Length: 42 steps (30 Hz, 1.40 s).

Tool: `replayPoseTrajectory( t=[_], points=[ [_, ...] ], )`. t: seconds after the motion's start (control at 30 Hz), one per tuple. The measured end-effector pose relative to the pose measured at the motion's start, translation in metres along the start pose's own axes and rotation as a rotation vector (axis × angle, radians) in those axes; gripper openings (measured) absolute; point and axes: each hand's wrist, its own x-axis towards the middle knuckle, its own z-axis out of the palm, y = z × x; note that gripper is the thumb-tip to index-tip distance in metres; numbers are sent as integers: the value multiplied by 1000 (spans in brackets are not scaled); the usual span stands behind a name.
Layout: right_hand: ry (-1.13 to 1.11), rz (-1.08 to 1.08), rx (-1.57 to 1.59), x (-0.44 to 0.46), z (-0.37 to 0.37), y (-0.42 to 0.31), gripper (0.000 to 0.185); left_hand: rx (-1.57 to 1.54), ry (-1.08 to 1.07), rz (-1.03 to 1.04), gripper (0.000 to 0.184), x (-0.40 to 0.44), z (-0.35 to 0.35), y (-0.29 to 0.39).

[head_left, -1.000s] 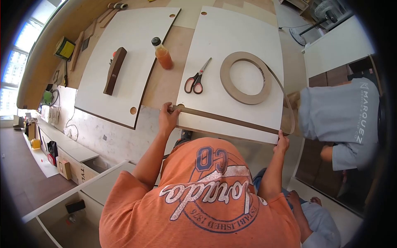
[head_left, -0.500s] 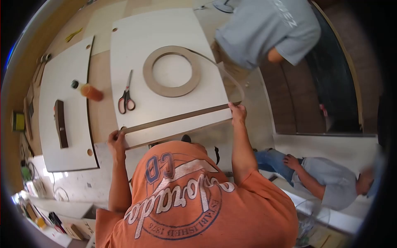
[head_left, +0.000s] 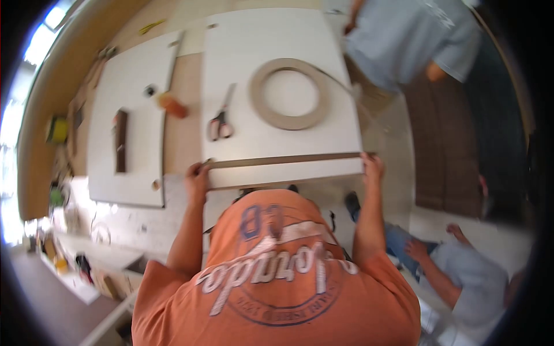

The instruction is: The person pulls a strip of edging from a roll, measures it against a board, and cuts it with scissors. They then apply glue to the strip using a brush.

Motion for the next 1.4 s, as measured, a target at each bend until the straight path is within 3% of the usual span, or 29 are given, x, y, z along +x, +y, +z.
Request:
replayPoseTrajectory(
  t=[0.03,0.1,0.17,0.27,0.6,1.0,1.4],
  points=[
    [5,18,-85,-1,1,-7,26,-23,31,-5,40,-5,2,9],
    [-46,32,-88,-1,3,-10,39,-135,98,12,37,-3,8,2],
    [56,3,-59,-7,12,-12,31,-134,136,39,37,0,13,-6],
    [111,9,-75,-10,14,-15,36,-139,163,51,39,-6,17,-3],
    [125,2,-155,-6,13,-12,33,-100,278,140,41,-15,25,-2],
    [47,55,-66,6,4,-6,18,-52,210,195,28,-15,20,0],
    [63,15,-84,-6,14,-15,21,-79,221,192,37,-16,21,0]
  ],
)
